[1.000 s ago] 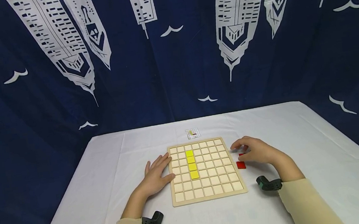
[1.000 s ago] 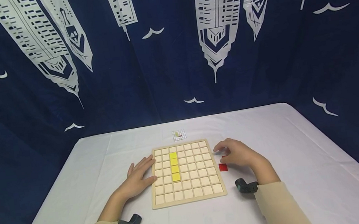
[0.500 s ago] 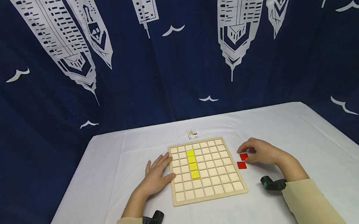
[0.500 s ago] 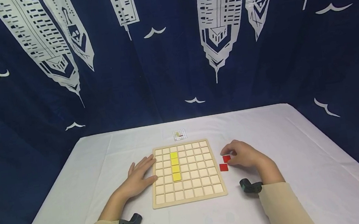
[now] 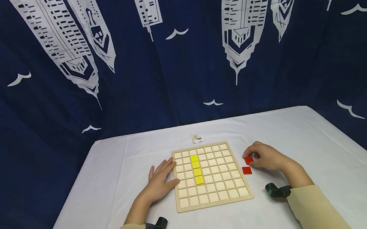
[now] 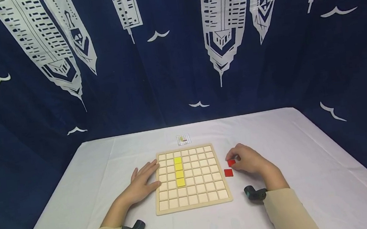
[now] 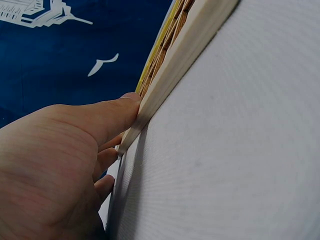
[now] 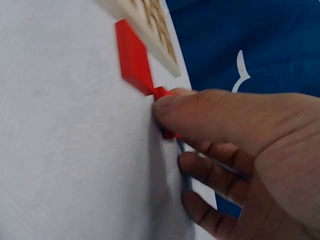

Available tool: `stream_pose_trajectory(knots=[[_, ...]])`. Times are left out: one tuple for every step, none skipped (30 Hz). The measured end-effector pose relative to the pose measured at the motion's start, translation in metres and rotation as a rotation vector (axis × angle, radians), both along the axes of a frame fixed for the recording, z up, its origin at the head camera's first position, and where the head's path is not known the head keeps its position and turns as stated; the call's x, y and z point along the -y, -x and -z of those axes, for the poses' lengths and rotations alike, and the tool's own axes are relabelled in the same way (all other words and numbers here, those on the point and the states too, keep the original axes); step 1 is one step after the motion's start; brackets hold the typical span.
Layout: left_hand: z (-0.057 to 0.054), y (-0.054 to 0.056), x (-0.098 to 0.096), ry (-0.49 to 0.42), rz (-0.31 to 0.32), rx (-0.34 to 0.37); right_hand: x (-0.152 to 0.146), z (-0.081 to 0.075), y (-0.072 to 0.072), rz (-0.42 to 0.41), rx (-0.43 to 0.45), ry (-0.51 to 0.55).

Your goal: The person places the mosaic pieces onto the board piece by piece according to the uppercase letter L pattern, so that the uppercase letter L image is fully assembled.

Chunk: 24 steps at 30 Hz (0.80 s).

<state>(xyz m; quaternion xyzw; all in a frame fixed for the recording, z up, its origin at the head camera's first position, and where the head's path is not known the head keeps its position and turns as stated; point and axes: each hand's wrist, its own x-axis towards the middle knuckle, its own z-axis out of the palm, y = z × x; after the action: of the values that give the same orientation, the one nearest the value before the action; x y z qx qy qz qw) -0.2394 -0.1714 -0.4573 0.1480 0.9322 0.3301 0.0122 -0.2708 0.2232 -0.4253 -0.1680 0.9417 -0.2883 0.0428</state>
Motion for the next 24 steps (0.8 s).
stream_pose_trajectory(knots=[[0.000,0.000,0.000,-0.001,0.001,0.000,0.000,0.000,0.000,0.004,-0.003,0.000],[-0.001,0.000,0.000,-0.001,0.002,-0.001,0.001,0.000,0.001,0.007,-0.007,0.002],[-0.001,0.000,0.000,0.001,0.003,-0.002,0.001,0.000,0.001,0.008,-0.009,0.004],[-0.001,0.000,0.000,0.003,0.004,-0.002,0.002,0.000,0.001,0.008,-0.011,0.004],[-0.001,0.000,0.000,0.004,0.004,-0.003,0.002,0.000,0.001,0.010,-0.013,0.005],[0.000,0.000,0.000,0.005,0.004,-0.005,0.002,-0.001,0.002,0.012,-0.015,0.007],[0.000,0.000,0.000,0.006,0.002,-0.007,0.003,-0.001,0.002,0.014,-0.017,0.010],[0.000,0.000,0.000,0.008,0.002,-0.007,0.003,-0.001,0.002,0.013,-0.018,0.013],[0.000,0.000,0.000,0.011,0.002,-0.003,0.004,-0.002,0.002,0.008,-0.021,0.015],[0.000,0.000,0.000,0.011,0.002,0.000,0.005,-0.002,0.002,0.005,-0.023,0.017],[0.000,0.000,0.000,0.013,0.003,0.003,0.006,-0.003,0.002,0.005,-0.024,0.020],[0.000,0.000,0.001,0.011,0.007,0.003,0.007,-0.003,0.002,0.005,-0.024,0.025],[0.000,0.000,0.001,0.009,0.011,0.003,0.008,-0.004,0.002,0.005,-0.023,0.029],[-0.001,0.000,0.001,0.011,0.013,0.008,0.009,-0.004,0.001,0.003,-0.021,0.031],[-0.001,0.000,0.001,0.011,0.014,0.012,0.010,-0.005,0.001,0.001,-0.021,0.033],[-0.001,0.000,0.001,0.011,0.015,0.014,0.012,-0.006,0.001,0.002,-0.018,0.037],[-0.001,0.000,0.001,0.009,0.015,0.014,0.013,-0.007,0.000,0.002,-0.018,0.041],[-0.001,0.000,0.001,0.007,0.013,0.013,0.014,-0.008,0.000,0.001,-0.020,0.045],[-0.001,0.000,0.000,0.010,0.009,0.016,0.016,-0.010,0.000,-0.005,-0.024,0.048],[-0.001,0.000,0.000,0.013,0.005,0.020,0.017,-0.011,-0.001,-0.014,-0.029,0.050],[-0.001,0.000,0.000,0.011,0.004,0.018,0.019,-0.013,-0.002,-0.022,-0.032,0.053],[-0.001,0.000,0.000,0.011,0.003,0.015,0.021,-0.014,-0.002,-0.031,-0.038,0.055],[-0.001,0.000,0.000,0.011,0.003,0.013,0.023,-0.014,-0.003,-0.039,-0.044,0.055],[-0.001,0.000,0.000,0.010,0.004,0.011,0.026,-0.015,-0.003,-0.050,-0.050,0.054]])
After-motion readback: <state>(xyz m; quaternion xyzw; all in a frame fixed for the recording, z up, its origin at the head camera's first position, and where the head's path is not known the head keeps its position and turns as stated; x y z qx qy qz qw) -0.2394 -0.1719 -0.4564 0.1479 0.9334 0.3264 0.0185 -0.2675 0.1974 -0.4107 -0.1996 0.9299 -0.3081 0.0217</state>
